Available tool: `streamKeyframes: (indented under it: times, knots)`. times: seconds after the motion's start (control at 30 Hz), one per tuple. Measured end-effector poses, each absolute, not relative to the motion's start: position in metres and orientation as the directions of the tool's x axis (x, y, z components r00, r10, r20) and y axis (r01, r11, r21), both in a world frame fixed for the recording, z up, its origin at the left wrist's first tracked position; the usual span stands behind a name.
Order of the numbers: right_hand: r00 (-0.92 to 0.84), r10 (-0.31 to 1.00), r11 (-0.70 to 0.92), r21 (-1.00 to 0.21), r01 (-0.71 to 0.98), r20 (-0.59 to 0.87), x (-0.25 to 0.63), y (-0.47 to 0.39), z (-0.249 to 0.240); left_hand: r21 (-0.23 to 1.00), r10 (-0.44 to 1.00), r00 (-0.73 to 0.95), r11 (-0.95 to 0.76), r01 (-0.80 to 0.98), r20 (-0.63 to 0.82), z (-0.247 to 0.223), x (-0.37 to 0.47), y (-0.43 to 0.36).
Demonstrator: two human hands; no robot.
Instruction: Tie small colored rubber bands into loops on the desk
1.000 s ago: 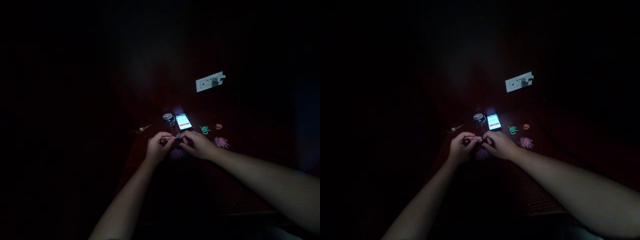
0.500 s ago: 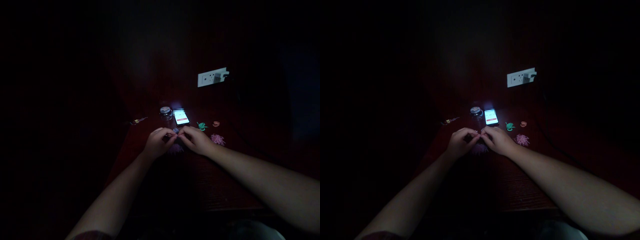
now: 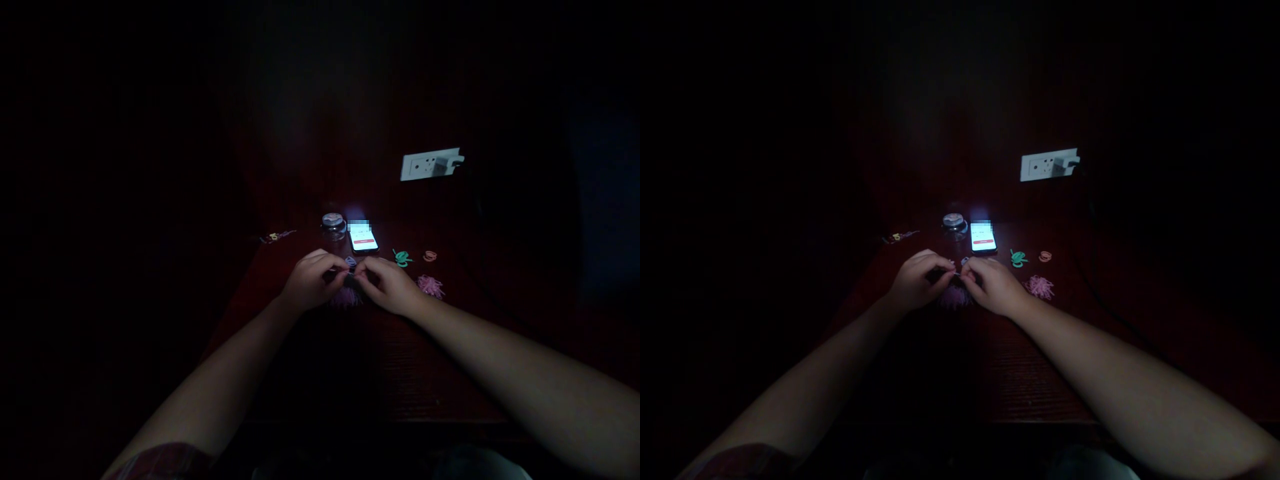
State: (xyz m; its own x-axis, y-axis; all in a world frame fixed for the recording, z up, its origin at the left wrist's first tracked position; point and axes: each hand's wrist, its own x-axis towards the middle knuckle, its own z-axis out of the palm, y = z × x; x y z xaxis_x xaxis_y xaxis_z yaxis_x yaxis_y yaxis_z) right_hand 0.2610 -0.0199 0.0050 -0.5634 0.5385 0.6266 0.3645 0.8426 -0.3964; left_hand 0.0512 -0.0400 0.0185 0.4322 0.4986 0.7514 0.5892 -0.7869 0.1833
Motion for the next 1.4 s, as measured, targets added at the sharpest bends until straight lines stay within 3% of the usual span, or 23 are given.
streamKeyframes:
  times: [1.4]
  knots:
    - [-0.654,0.496,0.866,-0.378,0.327,0.571,0.2579,-0.0214,0.0067,0.162,0.444,0.522,-0.852,0.498,0.729,0.0254,0.0546,-0.0481]
